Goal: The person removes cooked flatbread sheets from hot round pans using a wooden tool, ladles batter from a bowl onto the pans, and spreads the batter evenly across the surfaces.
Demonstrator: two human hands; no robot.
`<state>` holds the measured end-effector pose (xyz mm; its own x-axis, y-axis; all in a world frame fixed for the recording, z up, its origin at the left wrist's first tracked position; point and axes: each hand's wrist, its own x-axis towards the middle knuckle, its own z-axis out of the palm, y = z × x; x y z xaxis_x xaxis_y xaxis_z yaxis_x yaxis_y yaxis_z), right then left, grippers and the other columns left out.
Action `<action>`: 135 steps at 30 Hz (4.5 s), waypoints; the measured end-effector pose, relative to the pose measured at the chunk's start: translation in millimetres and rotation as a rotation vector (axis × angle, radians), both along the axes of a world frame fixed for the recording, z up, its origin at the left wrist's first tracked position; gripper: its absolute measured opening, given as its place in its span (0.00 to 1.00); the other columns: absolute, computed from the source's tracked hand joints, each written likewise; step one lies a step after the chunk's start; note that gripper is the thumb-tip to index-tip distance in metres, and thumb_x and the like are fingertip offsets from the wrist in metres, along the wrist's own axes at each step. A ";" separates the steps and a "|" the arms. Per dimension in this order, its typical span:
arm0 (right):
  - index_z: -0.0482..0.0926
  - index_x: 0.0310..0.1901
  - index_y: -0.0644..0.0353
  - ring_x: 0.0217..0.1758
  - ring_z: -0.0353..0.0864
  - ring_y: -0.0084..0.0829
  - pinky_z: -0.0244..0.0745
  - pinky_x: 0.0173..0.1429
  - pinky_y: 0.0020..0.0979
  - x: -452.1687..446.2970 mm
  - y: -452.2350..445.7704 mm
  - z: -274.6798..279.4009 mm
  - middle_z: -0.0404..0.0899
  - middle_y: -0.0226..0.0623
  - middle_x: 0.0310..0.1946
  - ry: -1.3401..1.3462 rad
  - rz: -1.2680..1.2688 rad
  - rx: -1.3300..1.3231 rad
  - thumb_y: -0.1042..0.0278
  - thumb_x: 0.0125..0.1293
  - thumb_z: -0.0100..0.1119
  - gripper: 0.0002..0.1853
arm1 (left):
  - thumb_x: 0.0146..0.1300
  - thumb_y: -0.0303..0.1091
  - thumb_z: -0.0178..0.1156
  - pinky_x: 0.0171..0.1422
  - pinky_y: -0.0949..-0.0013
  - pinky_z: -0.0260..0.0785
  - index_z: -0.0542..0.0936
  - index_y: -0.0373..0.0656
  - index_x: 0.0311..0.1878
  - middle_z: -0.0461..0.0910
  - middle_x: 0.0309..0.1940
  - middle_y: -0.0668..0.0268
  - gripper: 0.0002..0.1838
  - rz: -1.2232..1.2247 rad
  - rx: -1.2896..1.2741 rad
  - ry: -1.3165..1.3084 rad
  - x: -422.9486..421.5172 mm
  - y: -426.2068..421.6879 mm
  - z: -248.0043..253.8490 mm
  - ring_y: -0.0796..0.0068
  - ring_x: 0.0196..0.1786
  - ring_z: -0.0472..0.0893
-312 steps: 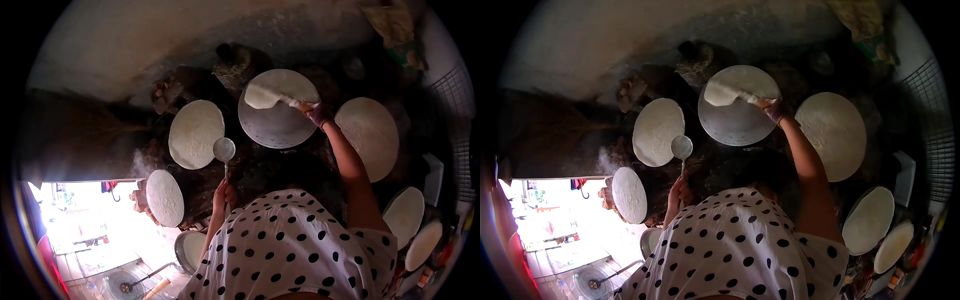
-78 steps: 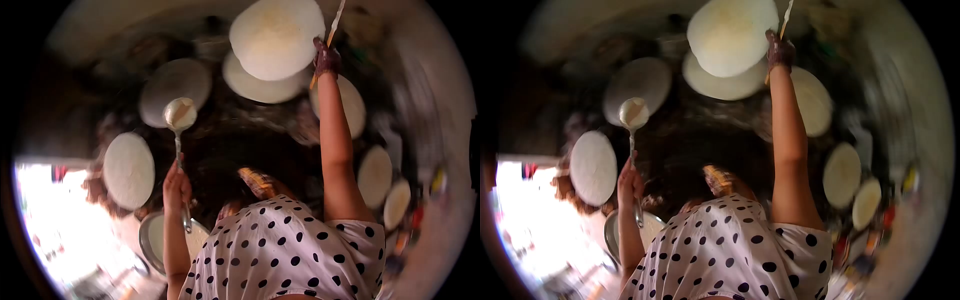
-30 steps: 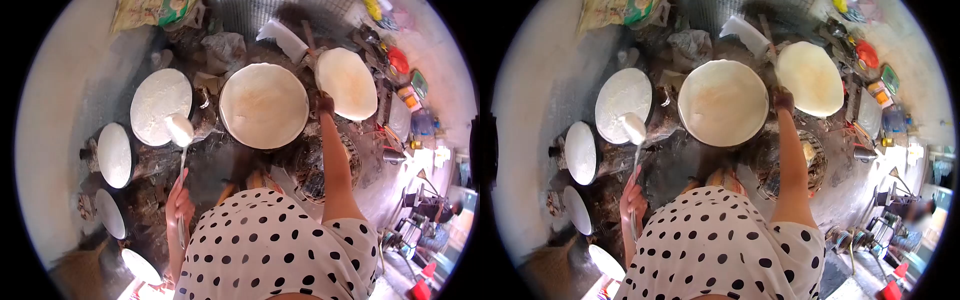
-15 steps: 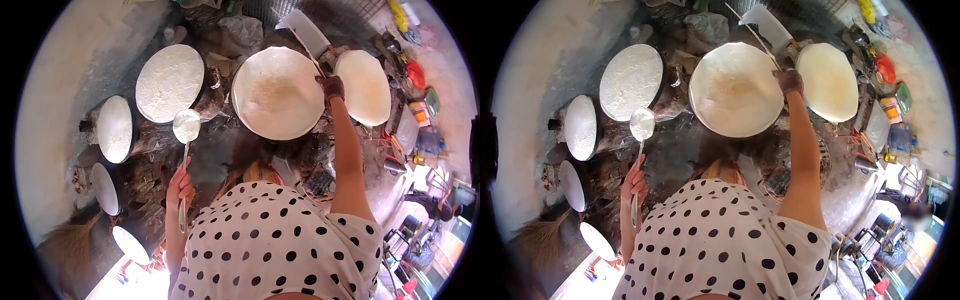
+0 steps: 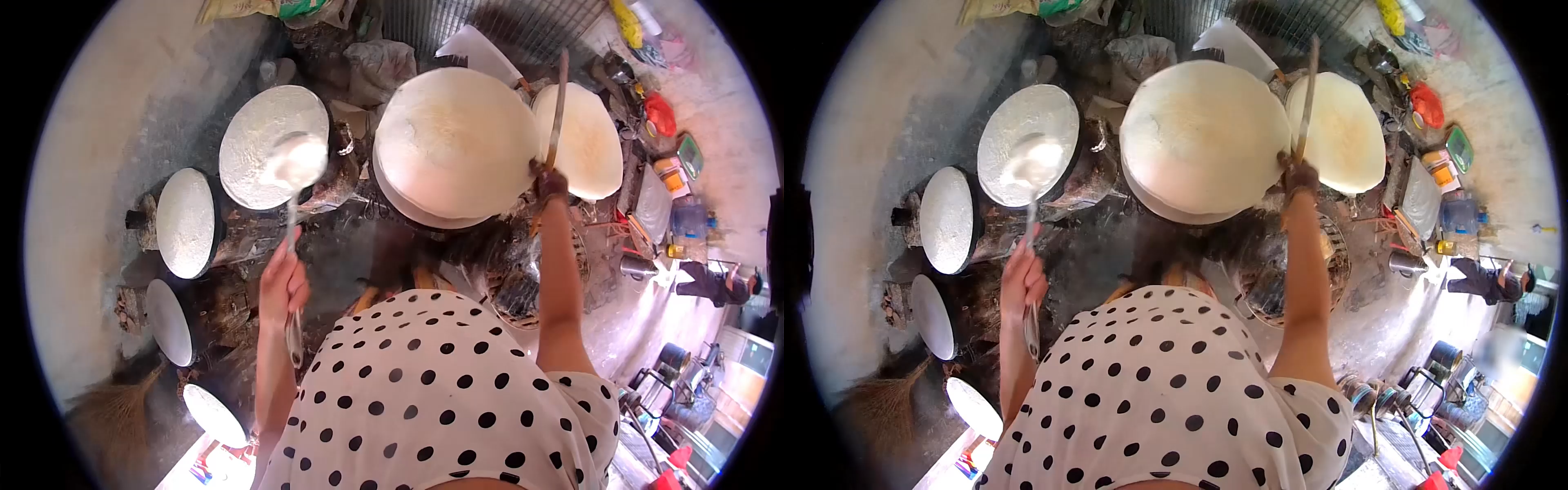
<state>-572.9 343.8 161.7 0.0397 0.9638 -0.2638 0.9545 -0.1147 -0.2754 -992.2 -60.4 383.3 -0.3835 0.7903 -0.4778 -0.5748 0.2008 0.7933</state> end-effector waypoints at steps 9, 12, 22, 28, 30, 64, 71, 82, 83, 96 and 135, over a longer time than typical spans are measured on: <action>0.72 0.60 0.52 0.38 0.83 0.44 0.76 0.41 0.43 -11.4 -184.8 -60.0 0.83 0.43 0.42 0.506 -0.223 0.220 0.60 0.66 0.54 0.21 | 0.74 0.35 0.43 0.12 0.79 0.48 0.65 0.44 0.66 0.57 0.17 0.78 0.19 -0.046 -0.060 -0.322 -9.2 6.9 -17.7 0.89 0.10 0.53; 0.79 0.50 0.57 0.32 0.82 0.34 0.75 0.36 0.37 -36.3 -230.5 -50.4 0.84 0.35 0.33 0.731 0.228 0.239 0.57 0.65 0.57 0.16 | 0.74 0.35 0.44 0.13 0.80 0.48 0.64 0.44 0.66 0.57 0.17 0.77 0.20 -0.148 -0.058 0.033 -10.6 -10.5 0.3 0.88 0.10 0.53; 0.84 0.36 0.61 0.30 0.76 0.22 0.70 0.36 0.29 -81.7 -183.0 -59.2 0.81 0.32 0.27 0.599 -0.130 -0.398 0.48 0.62 0.59 0.20 | 0.73 0.34 0.43 0.14 0.80 0.52 0.62 0.44 0.68 0.58 0.18 0.79 0.21 -0.136 -0.130 -0.444 -6.2 -10.0 -61.5 0.91 0.12 0.57; 0.83 0.40 0.60 0.37 0.80 0.32 0.72 0.39 0.35 -81.9 -202.3 -6.6 0.81 0.34 0.32 0.718 -0.428 -0.589 0.30 0.61 0.47 0.35 | 0.73 0.34 0.44 0.13 0.81 0.50 0.61 0.44 0.69 0.57 0.17 0.78 0.22 -0.125 -0.056 -0.451 -22.7 -17.9 -34.5 0.90 0.11 0.56; 0.82 0.38 0.59 0.31 0.79 0.30 0.70 0.31 0.34 -60.7 -194.8 -35.0 0.79 0.34 0.28 0.270 -0.069 -0.440 0.32 0.60 0.52 0.31 | 0.73 0.33 0.44 0.12 0.80 0.47 0.62 0.42 0.69 0.56 0.15 0.77 0.23 -0.231 -0.073 0.001 -23.9 -26.9 -12.0 0.88 0.10 0.55; 0.65 0.65 0.45 0.46 0.80 0.54 0.73 0.50 0.52 -126.2 -216.0 30.9 0.80 0.56 0.40 -0.025 0.287 -0.053 0.54 0.69 0.41 0.23 | 0.74 0.32 0.43 0.16 0.81 0.52 0.64 0.40 0.64 0.58 0.19 0.79 0.18 -0.091 0.005 -0.658 -65.0 -15.0 -49.0 0.91 0.13 0.58; 0.69 0.62 0.48 0.49 0.78 0.58 0.71 0.55 0.50 -116.7 -225.1 54.3 0.77 0.58 0.47 -0.041 0.148 -0.212 0.50 0.72 0.32 0.24 | 0.74 0.32 0.42 0.13 0.81 0.47 0.63 0.40 0.67 0.57 0.17 0.77 0.20 -0.191 0.001 0.198 -43.5 -29.0 -1.0 0.89 0.11 0.56; 0.64 0.65 0.53 0.48 0.79 0.53 0.75 0.48 0.50 -55.0 -280.0 96.2 0.78 0.55 0.47 -0.027 0.255 -0.171 0.47 0.68 0.44 0.28 | 0.72 0.37 0.47 0.14 0.81 0.46 0.61 0.41 0.69 0.57 0.16 0.76 0.25 -0.371 0.036 -0.182 -12.4 -6.1 -12.2 0.88 0.11 0.54; 0.64 0.65 0.53 0.48 0.79 0.53 0.75 0.48 0.50 -44.9 -265.2 91.9 0.78 0.55 0.47 -0.026 0.263 -0.168 0.47 0.68 0.44 0.28 | 0.72 0.38 0.47 0.13 0.81 0.46 0.61 0.41 0.70 0.57 0.16 0.76 0.25 -0.330 0.090 -0.182 -7.2 -4.5 -11.7 0.88 0.11 0.54; 0.82 0.50 0.48 0.49 0.81 0.44 0.74 0.54 0.44 -75.4 26.6 12.4 0.82 0.44 0.45 0.108 -0.197 -0.139 0.41 0.52 0.63 0.27 | 0.74 0.33 0.42 0.11 0.82 0.46 0.61 0.45 0.69 0.55 0.16 0.79 0.22 0.017 -0.071 -0.333 8.0 38.0 -19.2 0.91 0.09 0.55; 0.72 0.61 0.53 0.36 0.80 0.36 0.72 0.39 0.39 55.5 -135.7 100.5 0.79 0.46 0.45 0.589 -0.347 -0.032 0.56 0.69 0.51 0.21 | 0.72 0.32 0.45 0.15 0.82 0.47 0.63 0.44 0.69 0.58 0.17 0.79 0.23 -0.547 -0.125 0.320 45.2 159.8 62.5 0.89 0.15 0.57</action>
